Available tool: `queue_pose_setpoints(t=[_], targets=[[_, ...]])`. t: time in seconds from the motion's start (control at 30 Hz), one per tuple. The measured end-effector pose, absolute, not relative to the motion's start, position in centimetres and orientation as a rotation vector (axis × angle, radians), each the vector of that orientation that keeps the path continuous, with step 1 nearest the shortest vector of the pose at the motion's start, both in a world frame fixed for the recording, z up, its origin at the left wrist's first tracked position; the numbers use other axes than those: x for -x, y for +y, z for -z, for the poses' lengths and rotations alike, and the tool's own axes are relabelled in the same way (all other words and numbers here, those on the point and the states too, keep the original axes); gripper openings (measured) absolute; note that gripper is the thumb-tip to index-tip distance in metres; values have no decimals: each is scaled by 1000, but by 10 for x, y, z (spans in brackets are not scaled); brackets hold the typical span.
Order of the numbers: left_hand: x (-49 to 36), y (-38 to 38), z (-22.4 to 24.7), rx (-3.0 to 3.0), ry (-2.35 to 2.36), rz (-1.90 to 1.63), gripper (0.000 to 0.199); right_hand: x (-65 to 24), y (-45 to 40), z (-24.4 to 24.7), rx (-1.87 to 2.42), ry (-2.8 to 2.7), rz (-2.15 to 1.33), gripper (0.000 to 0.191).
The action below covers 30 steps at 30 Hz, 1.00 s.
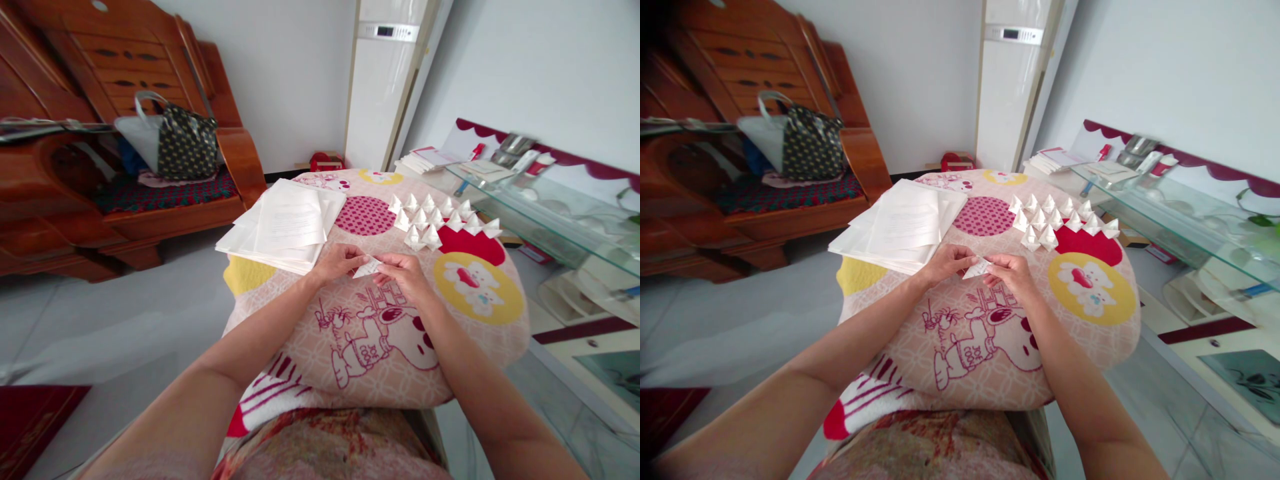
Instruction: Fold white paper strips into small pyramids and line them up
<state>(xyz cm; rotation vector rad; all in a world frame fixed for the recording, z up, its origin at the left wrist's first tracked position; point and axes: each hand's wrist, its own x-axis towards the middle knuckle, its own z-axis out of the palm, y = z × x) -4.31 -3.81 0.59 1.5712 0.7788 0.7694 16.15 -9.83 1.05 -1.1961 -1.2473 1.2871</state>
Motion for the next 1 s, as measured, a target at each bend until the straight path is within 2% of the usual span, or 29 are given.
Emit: queue_pose_setpoints(t=[0.17,0.57,1.0], targets=[[44,-38,-8,-1459,839,-764,32,-158,-99,-13,1109,-1218,-1312,48],[43,-44,-23,-1095,832,-641,18,-154,-99,-15,1016,-1227,-1298,44],[43,-42,-19,-1026,812,-615,17,-154,-98,-13,1012,-1284,-1268,45]])
